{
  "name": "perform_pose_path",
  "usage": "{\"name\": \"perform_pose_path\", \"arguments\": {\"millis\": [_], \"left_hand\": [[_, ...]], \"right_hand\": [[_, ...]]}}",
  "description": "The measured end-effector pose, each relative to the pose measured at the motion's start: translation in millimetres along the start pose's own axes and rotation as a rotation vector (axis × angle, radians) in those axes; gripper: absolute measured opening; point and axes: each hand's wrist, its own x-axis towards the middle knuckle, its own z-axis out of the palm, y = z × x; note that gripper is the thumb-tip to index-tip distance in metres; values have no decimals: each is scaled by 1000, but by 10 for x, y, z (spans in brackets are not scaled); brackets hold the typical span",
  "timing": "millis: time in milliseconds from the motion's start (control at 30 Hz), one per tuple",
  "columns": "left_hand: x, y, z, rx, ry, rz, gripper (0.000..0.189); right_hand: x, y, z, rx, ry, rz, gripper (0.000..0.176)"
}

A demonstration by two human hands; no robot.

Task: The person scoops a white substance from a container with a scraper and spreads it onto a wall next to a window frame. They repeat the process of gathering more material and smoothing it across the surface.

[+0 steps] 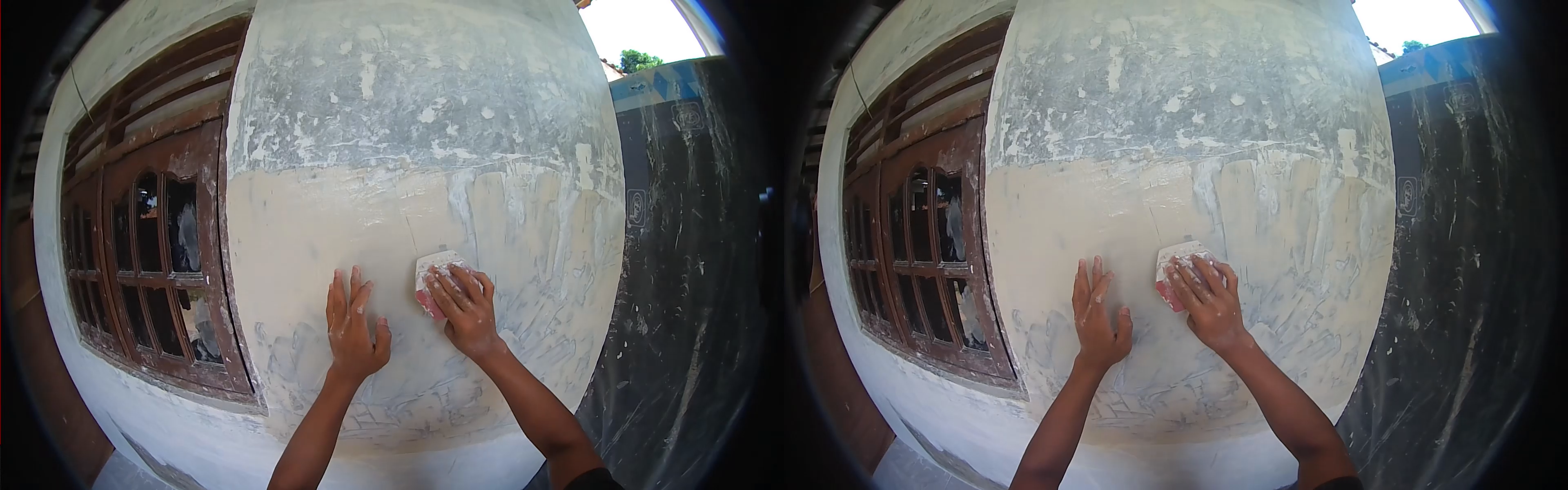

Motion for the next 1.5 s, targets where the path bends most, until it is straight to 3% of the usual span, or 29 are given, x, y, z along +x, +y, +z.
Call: {"name": "perform_pose_path", "arguments": {"millis": [133, 267, 567, 667, 800, 933, 1233, 1300, 1400, 1500], "left_hand": [[50, 67, 58, 27, 9, 9, 59], [2, 132, 130, -1, -11, -17, 58], [-86, 31, -55, 15, -23, 5, 56], [-37, 25, -27, 21, -4, 9, 56], [-28, 117, 7, 16, -4, -16, 54], [-72, 144, 28, 5, -6, -40, 54], [-145, 70, -98, 12, -19, -29, 56], [-150, 65, -100, 10, -6, -39, 56], [-142, 94, -76, -12, 0, -41, 55], [-136, 158, -49, -18, 1, -52, 54]], "right_hand": [[925, 285, -84, -13, 160, -1, 64], [1163, 381, 150, -22, 103, -47, 61], [-546, -254, -54, 66, -110, 3, 62], [-122, -175, -128, 61, -28, 11, 65], [997, 149, -75, 34, 159, -46, 64], [1218, 341, 166, -15, 117, -11, 62], [-976, -350, -8, 74, -158, 8, 58], [-1040, -441, -133, 91, -174, 14, 58], [-724, -421, -269, 142, -96, 35, 60], [297, -132, -253, 131, 66, 23, 64]]}}
